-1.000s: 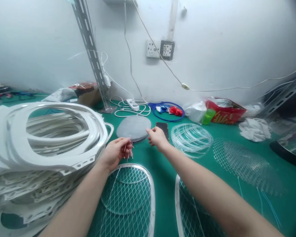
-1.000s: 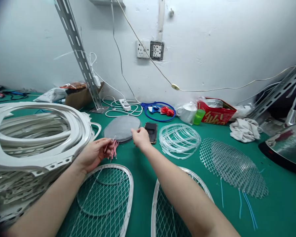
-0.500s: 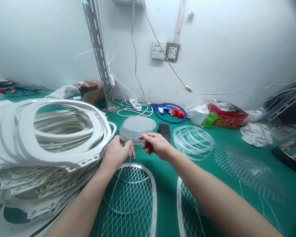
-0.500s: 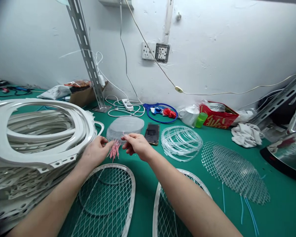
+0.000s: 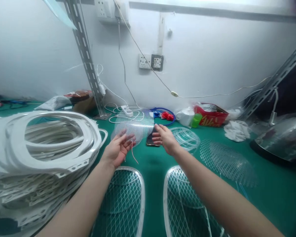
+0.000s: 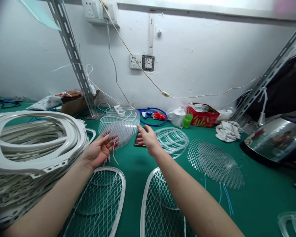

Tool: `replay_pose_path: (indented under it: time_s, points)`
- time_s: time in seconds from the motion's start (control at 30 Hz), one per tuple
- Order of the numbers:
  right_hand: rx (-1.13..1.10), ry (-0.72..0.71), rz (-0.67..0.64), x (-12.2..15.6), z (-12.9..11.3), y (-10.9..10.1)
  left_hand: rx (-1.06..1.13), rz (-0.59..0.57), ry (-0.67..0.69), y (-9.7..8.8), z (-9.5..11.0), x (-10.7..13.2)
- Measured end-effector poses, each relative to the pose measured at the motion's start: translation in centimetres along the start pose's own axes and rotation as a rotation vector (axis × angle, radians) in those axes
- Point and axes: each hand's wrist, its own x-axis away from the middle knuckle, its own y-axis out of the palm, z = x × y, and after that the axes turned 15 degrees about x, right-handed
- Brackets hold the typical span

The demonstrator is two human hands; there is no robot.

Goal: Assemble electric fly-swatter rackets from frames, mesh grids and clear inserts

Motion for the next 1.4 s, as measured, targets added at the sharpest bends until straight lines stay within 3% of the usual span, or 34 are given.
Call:
replay_pose_path:
  time_s: [0.1, 0.23, 0.3, 0.37, 0.43, 0.53, 0.67, 0.87, 1.03, 1.4]
  points:
    - [-0.145, -0.067, 0.107, 2.4, -1.3, -3.2, -0.032, -0.165, -0.084, 0.7, -0.3, 4.5]
    - [-0.153, -0.131, 0.150, 8.3, -1.7, -8.7, -0.280, -0.496, -0.553, -0.4, -0.2, 8.3]
    - [-0.114, -0.097, 0.132, 11.8, -1.0, -11.2, -0.332, -0.490, -0.621, -0.8, -0.4, 9.0]
    - [-0.069, -0.018, 0.133, 15.1, 0.4, -12.9, -0.305, -0.410, -0.528, -0.4, -1.3, 9.4]
    - [-0.037, 0.071, 0.133, 18.0, 2.3, -13.8, -0.299, -0.339, -0.437, 0.6, -2.9, 10.1]
    - [-0.022, 0.191, 0.123, 20.7, 5.3, -14.1, -0.462, -0.271, -0.399, 2.3, -5.8, 11.1]
    - [0.074, 0.264, 0.195, 21.5, 8.1, -14.5, -0.820, -0.251, -0.433, 3.4, -8.6, 11.4]
    - [0.499, 0.182, 0.250, 20.4, 10.0, -15.3, -1.173, -0.192, -0.328, 3.3, -10.4, 9.4]
    - [0.693, 0.197, 0.262, 20.0, 10.0, -15.5, -1.297, -0.226, -0.258, 3.4, -11.2, 9.0]
    - [0.749, 0.258, 0.231, 19.9, 9.4, -15.4, -1.470, -0.256, -0.185, 3.2, -11.6, 8.2]
